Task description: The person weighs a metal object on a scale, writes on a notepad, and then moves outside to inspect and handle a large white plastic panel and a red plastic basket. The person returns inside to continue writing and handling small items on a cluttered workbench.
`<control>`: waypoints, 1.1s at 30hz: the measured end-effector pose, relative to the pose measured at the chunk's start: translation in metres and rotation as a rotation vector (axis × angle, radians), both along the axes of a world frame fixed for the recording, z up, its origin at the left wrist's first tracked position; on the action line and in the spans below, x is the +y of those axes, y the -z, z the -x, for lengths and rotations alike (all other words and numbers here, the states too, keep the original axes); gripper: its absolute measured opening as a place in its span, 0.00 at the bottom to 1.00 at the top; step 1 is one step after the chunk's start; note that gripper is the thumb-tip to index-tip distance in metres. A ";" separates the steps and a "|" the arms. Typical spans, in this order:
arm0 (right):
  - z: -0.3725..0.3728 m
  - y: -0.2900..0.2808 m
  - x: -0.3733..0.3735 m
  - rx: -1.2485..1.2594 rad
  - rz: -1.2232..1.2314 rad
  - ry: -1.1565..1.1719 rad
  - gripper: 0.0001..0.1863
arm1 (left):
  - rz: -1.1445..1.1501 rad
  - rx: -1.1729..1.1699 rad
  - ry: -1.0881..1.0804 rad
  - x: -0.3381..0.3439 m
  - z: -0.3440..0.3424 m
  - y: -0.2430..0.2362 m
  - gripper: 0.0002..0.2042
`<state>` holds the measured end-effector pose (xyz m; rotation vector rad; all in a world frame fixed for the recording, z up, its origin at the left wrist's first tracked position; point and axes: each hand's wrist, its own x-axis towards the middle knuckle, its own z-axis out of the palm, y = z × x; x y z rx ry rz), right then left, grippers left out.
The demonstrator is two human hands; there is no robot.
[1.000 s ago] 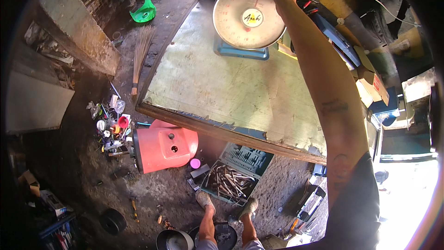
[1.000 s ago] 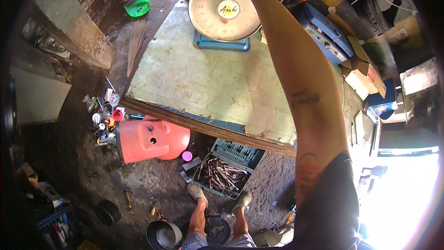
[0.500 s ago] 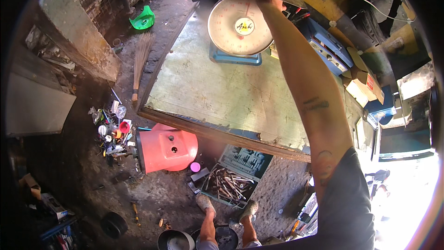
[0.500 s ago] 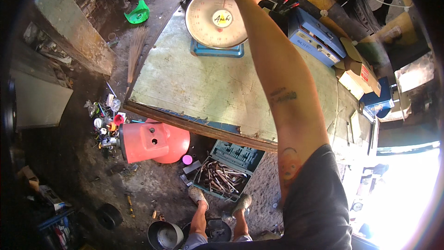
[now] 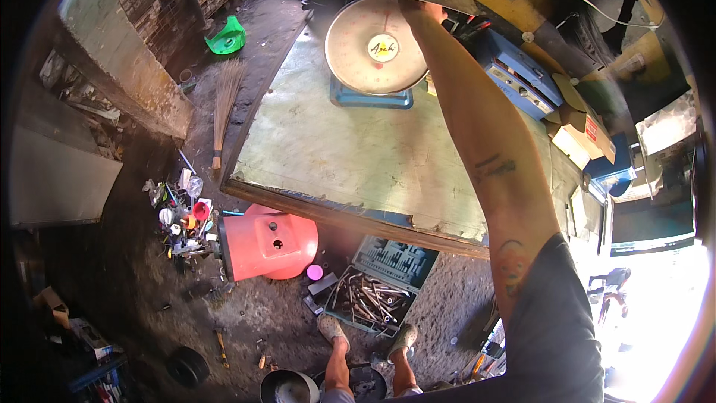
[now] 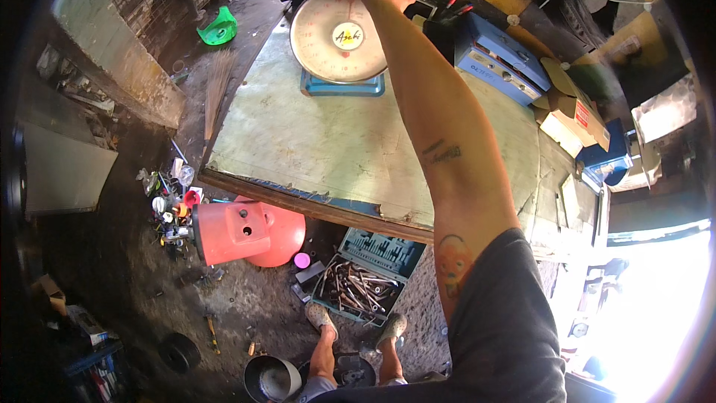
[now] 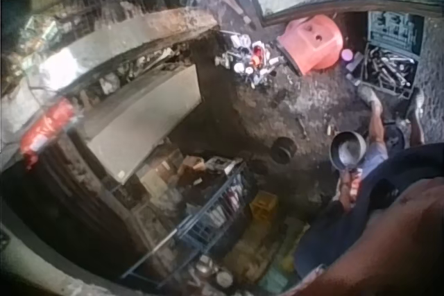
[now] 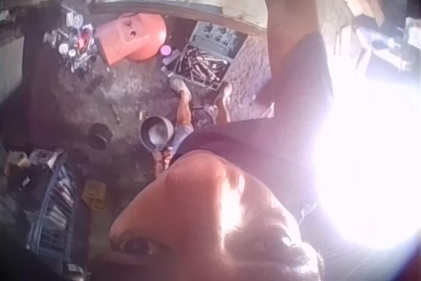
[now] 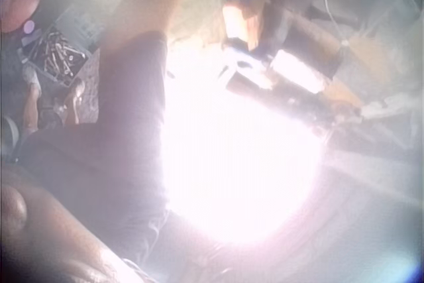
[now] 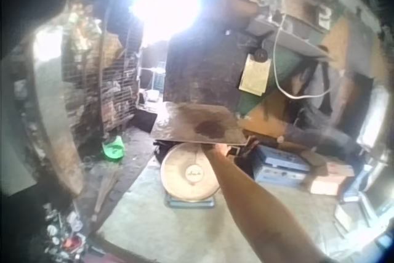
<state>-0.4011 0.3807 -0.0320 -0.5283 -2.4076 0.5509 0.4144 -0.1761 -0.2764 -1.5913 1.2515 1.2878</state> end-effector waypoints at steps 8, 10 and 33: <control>0.005 0.009 0.007 0.054 0.029 -0.082 0.41 | 0.007 0.009 -0.003 -0.004 -0.002 -0.006 0.20; 0.005 0.008 0.004 0.063 -0.001 -0.056 0.41 | 0.015 0.002 0.010 -0.008 -0.004 0.002 0.20; -0.089 -0.009 -0.050 0.101 -0.044 -0.083 0.34 | 0.116 0.065 0.060 -0.010 0.006 -0.004 0.22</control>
